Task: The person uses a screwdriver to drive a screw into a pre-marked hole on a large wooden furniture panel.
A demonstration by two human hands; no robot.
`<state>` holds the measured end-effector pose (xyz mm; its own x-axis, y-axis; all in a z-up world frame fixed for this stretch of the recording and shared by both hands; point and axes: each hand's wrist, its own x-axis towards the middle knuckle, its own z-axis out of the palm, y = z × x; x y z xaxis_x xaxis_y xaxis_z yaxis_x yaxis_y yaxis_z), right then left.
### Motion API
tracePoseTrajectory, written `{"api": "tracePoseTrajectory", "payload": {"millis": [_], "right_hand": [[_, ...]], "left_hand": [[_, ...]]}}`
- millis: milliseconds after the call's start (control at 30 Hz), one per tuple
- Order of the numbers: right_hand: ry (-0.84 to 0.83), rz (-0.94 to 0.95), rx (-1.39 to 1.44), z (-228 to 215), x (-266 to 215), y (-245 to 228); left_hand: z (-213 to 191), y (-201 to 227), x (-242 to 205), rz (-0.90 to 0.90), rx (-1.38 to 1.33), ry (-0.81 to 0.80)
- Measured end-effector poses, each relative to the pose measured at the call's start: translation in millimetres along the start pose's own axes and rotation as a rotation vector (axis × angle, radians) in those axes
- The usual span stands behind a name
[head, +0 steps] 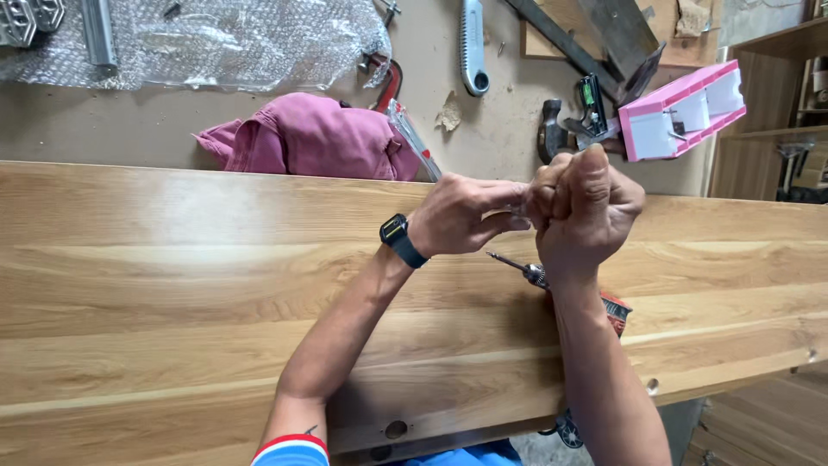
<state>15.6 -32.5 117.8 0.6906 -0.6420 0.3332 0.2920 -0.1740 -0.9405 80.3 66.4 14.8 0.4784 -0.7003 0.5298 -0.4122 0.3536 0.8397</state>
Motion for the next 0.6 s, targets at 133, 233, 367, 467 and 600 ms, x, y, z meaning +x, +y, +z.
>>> {"api": "tracePoseTrajectory", "payload": {"millis": [133, 233, 367, 467, 600], "right_hand": [[0.232, -0.013, 0.017, 19.1, -8.5, -1.9], [0.397, -0.068, -0.125, 16.1, -11.9, -0.7], [0.296, -0.013, -0.205, 19.3, -13.7, -6.7], [0.006, 0.011, -0.592, 23.2, -9.5, -48.2], [-0.511, 0.307, -1.322, -1.1, 6.6, -93.4]], "left_hand": [[-3.4, 5.7, 1.0, 0.003, -0.059, 0.013], [-8.3, 7.0, 6.4, -0.013, 0.021, -0.117], [-19.7, 7.2, 8.6, -0.065, -0.168, -0.140], [-21.9, 8.4, 3.9, -0.123, -0.235, -0.110], [-4.2, 22.3, -24.1, -0.307, -0.115, 0.186]]}}
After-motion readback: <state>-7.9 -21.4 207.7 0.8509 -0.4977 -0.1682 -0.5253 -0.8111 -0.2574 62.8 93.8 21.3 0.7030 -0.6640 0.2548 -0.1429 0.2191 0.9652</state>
